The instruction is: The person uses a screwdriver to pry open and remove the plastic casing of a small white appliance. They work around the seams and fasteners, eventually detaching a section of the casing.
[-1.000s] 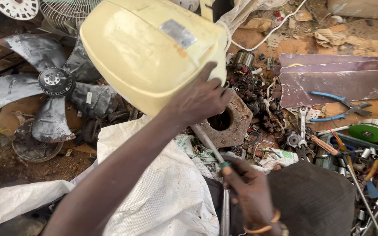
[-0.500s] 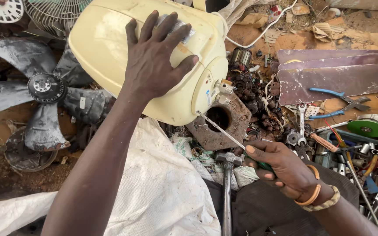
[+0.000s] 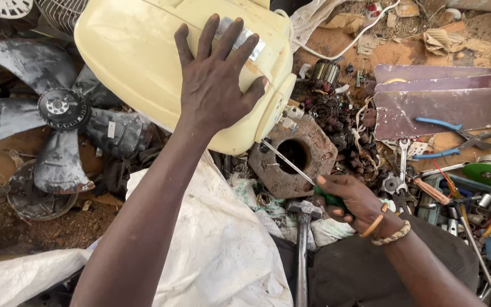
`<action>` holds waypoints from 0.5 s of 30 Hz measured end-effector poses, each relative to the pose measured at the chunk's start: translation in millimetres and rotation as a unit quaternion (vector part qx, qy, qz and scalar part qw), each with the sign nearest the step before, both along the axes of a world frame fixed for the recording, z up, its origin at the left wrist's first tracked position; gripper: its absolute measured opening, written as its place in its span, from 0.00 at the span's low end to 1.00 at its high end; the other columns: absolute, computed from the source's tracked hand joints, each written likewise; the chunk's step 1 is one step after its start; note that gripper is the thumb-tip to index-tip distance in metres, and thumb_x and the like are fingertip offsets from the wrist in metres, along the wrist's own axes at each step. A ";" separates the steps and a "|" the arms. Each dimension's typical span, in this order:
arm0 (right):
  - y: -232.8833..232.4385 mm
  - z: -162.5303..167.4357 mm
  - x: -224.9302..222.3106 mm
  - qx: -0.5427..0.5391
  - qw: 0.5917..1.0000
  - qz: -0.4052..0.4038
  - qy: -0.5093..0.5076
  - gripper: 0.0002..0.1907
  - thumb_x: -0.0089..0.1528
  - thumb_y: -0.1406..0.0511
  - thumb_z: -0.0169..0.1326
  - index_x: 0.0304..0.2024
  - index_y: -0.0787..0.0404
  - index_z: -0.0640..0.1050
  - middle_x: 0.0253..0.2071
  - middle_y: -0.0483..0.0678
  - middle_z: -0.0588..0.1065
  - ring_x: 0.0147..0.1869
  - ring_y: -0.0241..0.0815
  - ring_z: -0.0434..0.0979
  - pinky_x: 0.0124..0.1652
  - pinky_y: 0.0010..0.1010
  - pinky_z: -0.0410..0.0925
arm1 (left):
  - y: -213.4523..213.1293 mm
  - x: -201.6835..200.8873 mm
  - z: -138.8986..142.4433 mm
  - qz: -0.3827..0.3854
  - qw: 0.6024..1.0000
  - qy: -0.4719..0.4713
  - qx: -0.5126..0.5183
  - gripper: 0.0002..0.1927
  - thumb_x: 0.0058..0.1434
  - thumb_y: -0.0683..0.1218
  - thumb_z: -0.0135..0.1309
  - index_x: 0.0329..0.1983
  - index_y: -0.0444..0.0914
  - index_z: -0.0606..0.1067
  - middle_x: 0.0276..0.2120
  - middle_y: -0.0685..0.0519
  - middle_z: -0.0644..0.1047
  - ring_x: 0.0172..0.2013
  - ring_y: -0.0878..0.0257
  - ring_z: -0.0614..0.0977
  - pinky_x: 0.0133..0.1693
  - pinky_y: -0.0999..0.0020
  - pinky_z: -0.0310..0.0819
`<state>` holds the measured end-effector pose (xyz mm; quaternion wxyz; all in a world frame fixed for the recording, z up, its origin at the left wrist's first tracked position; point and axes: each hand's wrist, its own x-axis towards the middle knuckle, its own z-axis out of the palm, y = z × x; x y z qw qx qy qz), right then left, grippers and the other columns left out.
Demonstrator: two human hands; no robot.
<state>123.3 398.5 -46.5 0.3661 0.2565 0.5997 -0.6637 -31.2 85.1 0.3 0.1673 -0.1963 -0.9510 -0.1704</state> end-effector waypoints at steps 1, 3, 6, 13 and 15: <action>-1.1 -2.6 2.1 0.013 1.000 0.009 0.020 0.24 0.61 0.54 0.60 0.45 0.69 0.82 0.26 0.47 0.77 0.17 0.30 0.65 0.13 0.20 0.56 | -1.0 -1.1 -1.1 -0.001 1.000 0.003 0.002 0.35 0.63 0.65 0.55 0.69 0.45 0.72 0.71 0.45 0.65 0.74 0.45 0.54 0.70 0.35 0.23; -7.8 -2.3 12.6 0.236 0.939 0.107 0.227 0.19 0.63 0.56 0.60 0.47 0.66 0.81 0.27 0.45 0.75 0.20 0.32 0.67 0.17 0.22 0.58 | -1.2 0.4 -1.3 0.005 1.000 -0.007 0.006 0.34 0.63 0.65 0.55 0.68 0.45 0.72 0.71 0.45 0.66 0.73 0.44 0.54 0.69 0.34 0.23; -23.5 8.3 38.2 0.490 0.613 0.221 0.580 0.14 0.67 0.58 0.57 0.51 0.58 0.79 0.32 0.44 0.77 0.27 0.34 0.74 0.25 0.24 0.64 | -0.5 4.7 3.1 -0.007 1.000 -0.002 0.014 0.33 0.66 0.63 0.54 0.71 0.44 0.72 0.71 0.45 0.66 0.74 0.43 0.55 0.70 0.34 0.24; 1.2 15.2 3.6 -0.149 0.987 -0.057 -0.029 0.19 0.66 0.59 0.59 0.49 0.70 0.78 0.26 0.45 0.77 0.18 0.31 0.68 0.13 0.20 0.60 | -1.1 3.5 1.1 0.005 0.999 0.032 0.000 0.32 0.68 0.64 0.54 0.69 0.44 0.72 0.72 0.45 0.66 0.74 0.44 0.55 0.71 0.36 0.25; -1.8 4.4 10.7 -0.021 0.999 0.030 0.014 0.19 0.66 0.60 0.59 0.53 0.67 0.77 0.26 0.43 0.76 0.16 0.29 0.66 0.14 0.21 0.60 | -1.0 3.4 -1.3 0.000 1.000 0.029 -0.007 0.32 0.69 0.64 0.53 0.70 0.44 0.72 0.72 0.44 0.65 0.75 0.44 0.55 0.71 0.37 0.25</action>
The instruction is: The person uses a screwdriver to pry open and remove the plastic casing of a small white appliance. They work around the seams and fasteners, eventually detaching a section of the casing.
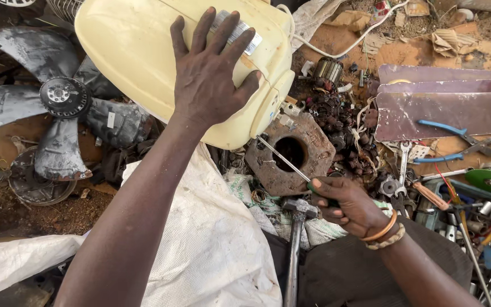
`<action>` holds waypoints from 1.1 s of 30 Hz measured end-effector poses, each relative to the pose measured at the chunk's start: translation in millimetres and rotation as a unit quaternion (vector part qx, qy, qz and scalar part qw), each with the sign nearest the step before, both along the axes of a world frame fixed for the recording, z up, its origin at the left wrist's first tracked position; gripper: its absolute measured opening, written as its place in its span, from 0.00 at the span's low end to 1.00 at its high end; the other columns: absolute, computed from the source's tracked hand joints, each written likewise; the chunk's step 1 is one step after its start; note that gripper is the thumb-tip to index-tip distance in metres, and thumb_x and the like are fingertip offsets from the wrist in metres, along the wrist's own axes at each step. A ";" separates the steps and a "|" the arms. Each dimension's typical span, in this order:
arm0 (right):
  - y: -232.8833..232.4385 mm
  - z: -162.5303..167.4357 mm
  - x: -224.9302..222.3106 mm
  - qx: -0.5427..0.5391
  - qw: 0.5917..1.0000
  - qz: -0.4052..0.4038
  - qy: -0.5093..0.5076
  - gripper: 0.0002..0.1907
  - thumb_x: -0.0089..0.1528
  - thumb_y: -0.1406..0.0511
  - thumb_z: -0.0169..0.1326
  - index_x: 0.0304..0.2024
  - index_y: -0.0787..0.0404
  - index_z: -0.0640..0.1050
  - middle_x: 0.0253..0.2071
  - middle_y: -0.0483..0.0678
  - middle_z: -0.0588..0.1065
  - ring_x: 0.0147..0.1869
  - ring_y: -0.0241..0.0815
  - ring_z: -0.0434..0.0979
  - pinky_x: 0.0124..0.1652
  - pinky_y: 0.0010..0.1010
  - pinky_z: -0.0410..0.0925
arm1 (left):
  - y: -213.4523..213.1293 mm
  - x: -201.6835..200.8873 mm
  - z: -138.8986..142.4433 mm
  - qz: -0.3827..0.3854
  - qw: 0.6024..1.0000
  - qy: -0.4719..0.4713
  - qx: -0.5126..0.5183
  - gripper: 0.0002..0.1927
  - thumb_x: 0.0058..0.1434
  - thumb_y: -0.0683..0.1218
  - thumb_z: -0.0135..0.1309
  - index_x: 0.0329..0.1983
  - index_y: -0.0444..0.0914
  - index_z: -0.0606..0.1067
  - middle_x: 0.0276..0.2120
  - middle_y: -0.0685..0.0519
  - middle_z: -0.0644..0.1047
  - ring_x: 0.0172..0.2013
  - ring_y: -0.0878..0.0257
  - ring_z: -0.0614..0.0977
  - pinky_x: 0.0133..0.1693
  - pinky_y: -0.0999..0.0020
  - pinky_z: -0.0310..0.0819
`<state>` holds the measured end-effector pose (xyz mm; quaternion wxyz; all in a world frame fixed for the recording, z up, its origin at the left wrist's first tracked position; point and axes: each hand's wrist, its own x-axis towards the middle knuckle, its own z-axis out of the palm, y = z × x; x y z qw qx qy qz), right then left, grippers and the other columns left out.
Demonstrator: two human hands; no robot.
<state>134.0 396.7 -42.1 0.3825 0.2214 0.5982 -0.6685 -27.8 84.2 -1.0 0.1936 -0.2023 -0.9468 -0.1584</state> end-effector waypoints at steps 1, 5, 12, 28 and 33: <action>-7.4 -7.5 6.1 0.191 0.974 0.073 0.101 0.21 0.64 0.60 0.58 0.56 0.63 0.76 0.25 0.42 0.77 0.17 0.31 0.68 0.16 0.24 0.62 | 0.0 -0.1 -0.4 0.002 1.000 -0.003 0.001 0.32 0.68 0.64 0.53 0.70 0.45 0.72 0.72 0.45 0.66 0.74 0.44 0.55 0.71 0.37 0.25; -14.3 -14.9 29.2 0.543 0.586 0.234 0.554 0.21 0.63 0.61 0.60 0.58 0.54 0.76 0.21 0.43 0.74 0.17 0.35 0.66 0.19 0.30 0.60 | 1.2 2.9 2.2 0.003 1.000 -0.016 -0.006 0.33 0.67 0.65 0.53 0.71 0.45 0.72 0.71 0.45 0.66 0.73 0.44 0.55 0.70 0.37 0.24; -5.5 -6.4 10.6 -0.043 0.999 -0.008 -0.007 0.20 0.66 0.60 0.61 0.55 0.67 0.76 0.29 0.46 0.79 0.18 0.30 0.65 0.15 0.20 0.58 | 1.7 1.3 2.4 0.017 1.000 -0.006 -0.021 0.32 0.68 0.66 0.52 0.70 0.47 0.71 0.72 0.45 0.66 0.75 0.46 0.54 0.71 0.38 0.24; -10.0 -22.6 21.0 0.448 0.762 0.087 0.460 0.18 0.62 0.59 0.60 0.52 0.60 0.81 0.29 0.45 0.78 0.21 0.33 0.69 0.22 0.27 0.64 | 4.9 4.0 15.5 0.027 0.999 -0.038 -0.014 0.32 0.65 0.65 0.50 0.68 0.46 0.72 0.72 0.47 0.64 0.73 0.47 0.55 0.71 0.38 0.26; 6.2 -32.6 26.7 0.105 0.950 -0.059 0.289 0.24 0.58 0.57 0.65 0.51 0.65 0.81 0.33 0.49 0.81 0.28 0.31 0.77 0.25 0.22 0.68 | 4.1 4.1 23.2 0.037 0.997 -0.067 -0.027 0.33 0.64 0.64 0.49 0.69 0.48 0.70 0.72 0.49 0.63 0.74 0.48 0.54 0.71 0.40 0.27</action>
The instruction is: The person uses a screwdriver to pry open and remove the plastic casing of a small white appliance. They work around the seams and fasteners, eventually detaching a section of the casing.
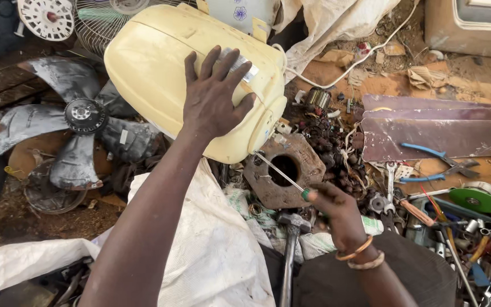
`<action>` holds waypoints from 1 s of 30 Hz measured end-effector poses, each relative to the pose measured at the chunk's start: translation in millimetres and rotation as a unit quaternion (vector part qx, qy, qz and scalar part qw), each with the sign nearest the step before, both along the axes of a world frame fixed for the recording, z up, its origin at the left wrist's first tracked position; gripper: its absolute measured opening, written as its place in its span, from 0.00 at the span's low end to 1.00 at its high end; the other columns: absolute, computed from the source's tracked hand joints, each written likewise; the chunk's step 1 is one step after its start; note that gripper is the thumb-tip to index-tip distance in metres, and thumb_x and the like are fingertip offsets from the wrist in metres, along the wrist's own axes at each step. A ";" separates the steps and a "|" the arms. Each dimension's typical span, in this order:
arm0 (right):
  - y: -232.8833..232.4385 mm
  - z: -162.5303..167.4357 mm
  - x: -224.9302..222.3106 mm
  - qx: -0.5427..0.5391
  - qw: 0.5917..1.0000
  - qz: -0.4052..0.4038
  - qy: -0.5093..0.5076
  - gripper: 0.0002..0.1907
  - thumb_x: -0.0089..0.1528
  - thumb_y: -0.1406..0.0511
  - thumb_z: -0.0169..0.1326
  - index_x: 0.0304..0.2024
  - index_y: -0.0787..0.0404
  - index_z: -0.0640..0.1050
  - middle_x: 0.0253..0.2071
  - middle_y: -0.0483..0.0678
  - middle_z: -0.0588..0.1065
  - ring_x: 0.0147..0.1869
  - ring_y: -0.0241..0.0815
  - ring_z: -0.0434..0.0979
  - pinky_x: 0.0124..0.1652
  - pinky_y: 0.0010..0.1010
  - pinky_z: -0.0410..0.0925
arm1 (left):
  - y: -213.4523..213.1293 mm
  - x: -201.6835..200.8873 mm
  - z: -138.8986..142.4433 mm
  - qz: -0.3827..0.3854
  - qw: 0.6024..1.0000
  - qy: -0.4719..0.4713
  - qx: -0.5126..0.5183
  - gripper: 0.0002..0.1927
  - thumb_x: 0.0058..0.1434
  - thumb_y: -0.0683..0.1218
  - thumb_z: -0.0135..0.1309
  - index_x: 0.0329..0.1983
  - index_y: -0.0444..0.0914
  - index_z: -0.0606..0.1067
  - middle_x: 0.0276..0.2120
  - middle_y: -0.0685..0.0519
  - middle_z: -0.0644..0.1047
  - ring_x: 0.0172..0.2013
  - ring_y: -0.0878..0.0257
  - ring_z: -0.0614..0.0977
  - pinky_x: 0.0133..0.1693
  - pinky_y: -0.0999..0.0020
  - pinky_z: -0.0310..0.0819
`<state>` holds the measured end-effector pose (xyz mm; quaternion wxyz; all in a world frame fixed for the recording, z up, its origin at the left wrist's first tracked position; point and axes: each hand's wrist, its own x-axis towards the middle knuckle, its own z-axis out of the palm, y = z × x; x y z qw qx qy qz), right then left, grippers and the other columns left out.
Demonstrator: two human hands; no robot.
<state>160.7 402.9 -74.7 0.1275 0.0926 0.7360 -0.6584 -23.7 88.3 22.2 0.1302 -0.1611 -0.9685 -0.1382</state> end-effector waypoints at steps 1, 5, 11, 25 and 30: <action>2.5 -0.3 -2.9 -0.148 0.980 -0.004 -0.136 0.23 0.60 0.56 0.66 0.48 0.67 0.82 0.32 0.51 0.82 0.25 0.32 0.74 0.21 0.20 0.64 | 1.0 0.8 0.5 0.001 1.000 -0.006 -0.001 0.33 0.65 0.65 0.49 0.70 0.48 0.69 0.73 0.49 0.63 0.74 0.48 0.53 0.71 0.40 0.27; -4.6 5.7 -10.4 0.148 0.984 0.036 -0.088 0.16 0.63 0.57 0.62 0.48 0.60 0.86 0.31 0.54 0.82 0.27 0.39 0.74 0.27 0.32 0.68 | 3.3 1.0 2.9 0.013 1.000 -0.014 -0.015 0.33 0.64 0.66 0.48 0.70 0.49 0.68 0.73 0.51 0.61 0.74 0.50 0.52 0.71 0.40 0.27; -26.4 26.2 10.1 0.260 0.900 -0.031 0.347 0.15 0.55 0.66 0.67 0.37 0.68 0.76 0.45 0.60 0.72 0.43 0.49 0.77 0.40 0.30 0.77 | 1.8 2.6 12.3 0.030 0.998 -0.048 -0.034 0.34 0.63 0.66 0.46 0.70 0.51 0.66 0.73 0.53 0.59 0.74 0.51 0.52 0.71 0.41 0.28; -18.0 -30.8 20.8 0.005 0.979 -0.195 0.063 0.17 0.59 0.63 0.62 0.46 0.67 0.75 0.35 0.51 0.79 0.34 0.37 0.78 0.31 0.28 0.72 | -0.6 8.9 7.1 0.044 0.999 0.007 0.025 0.30 0.64 0.61 0.49 0.67 0.48 0.70 0.72 0.52 0.63 0.74 0.52 0.56 0.73 0.44 0.35; -23.0 -26.7 26.5 -0.087 0.970 -0.227 0.007 0.14 0.66 0.58 0.54 0.44 0.62 0.73 0.32 0.47 0.75 0.28 0.38 0.75 0.23 0.31 0.69 | 13.1 42.5 -33.5 0.108 0.967 0.143 0.184 0.26 0.64 0.52 0.55 0.63 0.39 0.73 0.70 0.47 0.68 0.73 0.48 0.62 0.74 0.48 0.42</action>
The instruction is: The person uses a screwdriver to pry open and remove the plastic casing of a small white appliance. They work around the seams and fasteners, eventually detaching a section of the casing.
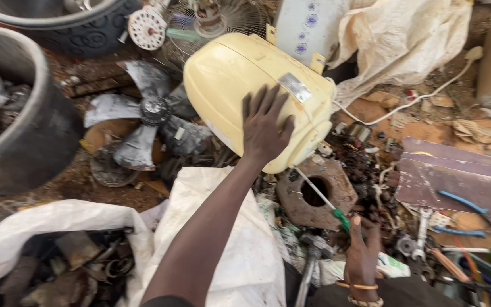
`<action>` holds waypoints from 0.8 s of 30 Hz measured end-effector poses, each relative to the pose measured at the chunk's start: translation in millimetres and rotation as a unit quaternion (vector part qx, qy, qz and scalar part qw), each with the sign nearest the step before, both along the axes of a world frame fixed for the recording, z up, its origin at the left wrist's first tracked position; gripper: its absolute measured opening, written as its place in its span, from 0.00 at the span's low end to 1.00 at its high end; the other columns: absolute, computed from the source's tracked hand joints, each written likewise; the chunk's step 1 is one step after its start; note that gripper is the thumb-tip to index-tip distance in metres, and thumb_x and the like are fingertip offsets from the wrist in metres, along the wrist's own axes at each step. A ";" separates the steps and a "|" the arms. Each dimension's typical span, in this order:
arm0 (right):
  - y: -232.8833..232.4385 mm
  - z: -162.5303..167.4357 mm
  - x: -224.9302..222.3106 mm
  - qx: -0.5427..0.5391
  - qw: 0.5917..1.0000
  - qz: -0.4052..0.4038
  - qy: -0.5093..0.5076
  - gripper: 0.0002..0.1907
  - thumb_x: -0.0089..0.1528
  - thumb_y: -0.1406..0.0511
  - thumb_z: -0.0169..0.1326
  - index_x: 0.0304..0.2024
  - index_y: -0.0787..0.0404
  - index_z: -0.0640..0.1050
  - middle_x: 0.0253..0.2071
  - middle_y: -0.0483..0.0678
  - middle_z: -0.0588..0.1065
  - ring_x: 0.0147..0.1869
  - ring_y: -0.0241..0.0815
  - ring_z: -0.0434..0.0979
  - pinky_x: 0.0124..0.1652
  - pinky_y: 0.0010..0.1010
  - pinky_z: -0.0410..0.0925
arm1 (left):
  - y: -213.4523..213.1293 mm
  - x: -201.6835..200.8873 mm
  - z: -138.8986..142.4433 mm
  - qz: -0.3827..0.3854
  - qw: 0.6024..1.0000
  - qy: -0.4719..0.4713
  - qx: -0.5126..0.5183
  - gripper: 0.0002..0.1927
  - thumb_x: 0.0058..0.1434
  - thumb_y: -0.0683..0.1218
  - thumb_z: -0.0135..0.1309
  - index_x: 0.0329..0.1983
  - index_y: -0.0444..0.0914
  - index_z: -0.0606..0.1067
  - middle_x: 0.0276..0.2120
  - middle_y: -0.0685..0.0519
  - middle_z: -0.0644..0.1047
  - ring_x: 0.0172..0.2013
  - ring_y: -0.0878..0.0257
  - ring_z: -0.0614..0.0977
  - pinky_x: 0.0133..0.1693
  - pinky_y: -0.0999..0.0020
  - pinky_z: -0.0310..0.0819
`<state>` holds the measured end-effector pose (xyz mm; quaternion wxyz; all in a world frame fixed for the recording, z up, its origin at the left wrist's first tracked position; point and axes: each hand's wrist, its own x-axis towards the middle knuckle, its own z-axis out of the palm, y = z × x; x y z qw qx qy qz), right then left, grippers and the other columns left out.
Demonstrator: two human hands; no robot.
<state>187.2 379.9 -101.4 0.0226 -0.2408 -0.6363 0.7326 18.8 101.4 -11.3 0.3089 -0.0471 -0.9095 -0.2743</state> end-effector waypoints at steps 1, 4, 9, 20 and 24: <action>5.4 0.0 0.1 0.002 0.996 0.079 -0.041 0.24 0.74 0.52 0.47 0.41 0.69 0.74 0.27 0.57 0.74 0.22 0.47 0.72 0.18 0.37 0.66 | 6.3 12.5 -11.1 0.009 0.998 0.040 0.048 0.22 0.65 0.50 0.55 0.61 0.39 0.75 0.69 0.47 0.70 0.72 0.49 0.63 0.74 0.48 0.45; 10.4 -9.2 2.9 0.025 0.999 0.007 0.027 0.11 0.65 0.61 0.59 0.42 0.62 0.77 0.26 0.47 0.74 0.23 0.35 0.70 0.19 0.26 0.62 | 37.9 63.5 -50.1 0.093 0.964 0.109 0.222 0.11 0.68 0.46 0.54 0.51 0.39 0.77 0.57 0.47 0.77 0.62 0.51 0.74 0.64 0.56 0.66; 4.7 -20.3 9.6 0.053 0.996 0.061 0.038 0.15 0.66 0.56 0.53 0.40 0.63 0.73 0.26 0.45 0.75 0.24 0.34 0.74 0.22 0.24 0.66 | 83.4 117.3 -101.7 0.056 0.726 -0.155 0.668 0.06 0.62 0.40 0.58 0.42 0.35 0.78 0.35 0.54 0.77 0.33 0.68 0.75 0.37 0.71 0.71; 6.5 -13.5 14.9 0.158 0.981 0.059 0.099 0.11 0.68 0.60 0.57 0.40 0.63 0.79 0.34 0.48 0.75 0.30 0.34 0.70 0.26 0.23 0.65 | 107.6 74.5 -97.0 0.066 0.507 -0.147 0.847 0.12 0.60 0.44 0.66 0.41 0.38 0.75 0.32 0.54 0.79 0.30 0.63 0.78 0.32 0.65 0.71; 7.3 -21.1 20.1 0.258 0.929 0.034 0.265 0.06 0.63 0.70 0.62 0.43 0.62 0.79 0.45 0.47 0.74 0.37 0.32 0.71 0.32 0.22 0.68 | 114.0 69.8 -96.6 0.099 0.466 -0.131 0.869 0.12 0.59 0.43 0.66 0.42 0.39 0.75 0.32 0.56 0.79 0.31 0.65 0.79 0.34 0.68 0.75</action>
